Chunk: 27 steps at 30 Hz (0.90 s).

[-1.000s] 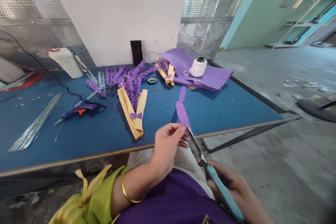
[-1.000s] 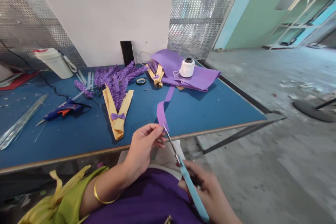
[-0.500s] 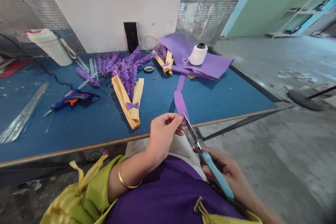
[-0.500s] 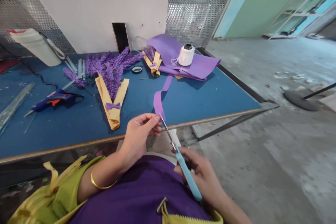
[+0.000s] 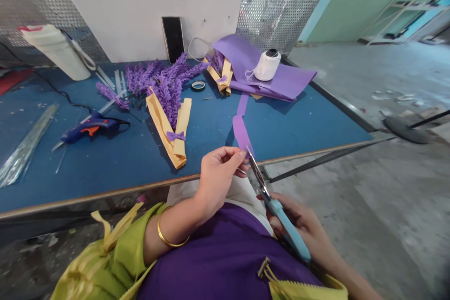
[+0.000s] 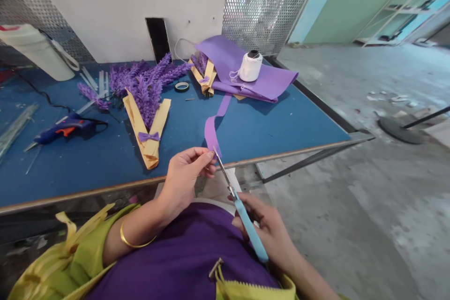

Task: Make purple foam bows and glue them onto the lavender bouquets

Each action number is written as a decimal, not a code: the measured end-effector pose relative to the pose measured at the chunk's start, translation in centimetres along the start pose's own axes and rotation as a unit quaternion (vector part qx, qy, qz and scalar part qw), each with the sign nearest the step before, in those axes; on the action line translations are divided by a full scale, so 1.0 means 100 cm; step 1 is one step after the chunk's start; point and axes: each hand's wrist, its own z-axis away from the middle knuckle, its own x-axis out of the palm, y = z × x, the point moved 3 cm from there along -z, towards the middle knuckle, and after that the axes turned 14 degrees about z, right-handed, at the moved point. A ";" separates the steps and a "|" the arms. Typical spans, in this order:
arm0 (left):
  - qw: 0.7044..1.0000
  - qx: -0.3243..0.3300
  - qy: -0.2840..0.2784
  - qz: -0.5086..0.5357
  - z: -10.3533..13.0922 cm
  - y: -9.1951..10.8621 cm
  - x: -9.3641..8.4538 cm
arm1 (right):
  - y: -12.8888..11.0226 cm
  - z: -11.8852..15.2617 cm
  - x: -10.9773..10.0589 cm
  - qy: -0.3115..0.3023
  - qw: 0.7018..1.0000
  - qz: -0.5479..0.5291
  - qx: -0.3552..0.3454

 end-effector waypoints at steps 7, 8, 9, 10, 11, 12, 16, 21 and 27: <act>1.000 -0.001 0.004 -0.004 0.001 -0.001 0.000 | 0.001 0.000 0.001 0.000 1.000 0.008 -0.013; 1.000 -0.002 0.005 -0.004 0.001 0.000 0.000 | 0.002 0.000 0.001 0.000 1.000 0.011 -0.015; 1.000 -0.003 0.006 -0.004 0.001 0.000 0.000 | 0.003 0.000 0.000 0.000 1.000 0.016 -0.016; 1.000 -0.004 0.006 -0.003 0.001 0.000 0.000 | 0.003 -0.001 0.000 0.002 1.000 0.022 -0.016; 1.000 -0.004 0.006 -0.002 0.001 0.001 0.000 | 0.004 -0.001 0.000 0.005 0.999 0.030 -0.016; 1.000 -0.005 0.005 -0.002 0.001 0.001 0.001 | 0.004 -0.001 -0.001 0.008 0.999 0.038 -0.016; 1.000 -0.003 0.005 0.004 0.001 0.002 0.001 | 0.001 -0.001 -0.002 0.016 0.998 0.056 -0.030; 1.000 -0.003 0.005 -0.004 0.000 0.001 -0.001 | -0.001 0.000 -0.002 0.022 0.997 0.064 -0.035; 1.000 -0.006 0.010 -0.008 0.000 0.001 -0.001 | 0.000 -0.001 -0.002 0.013 0.998 0.059 -0.037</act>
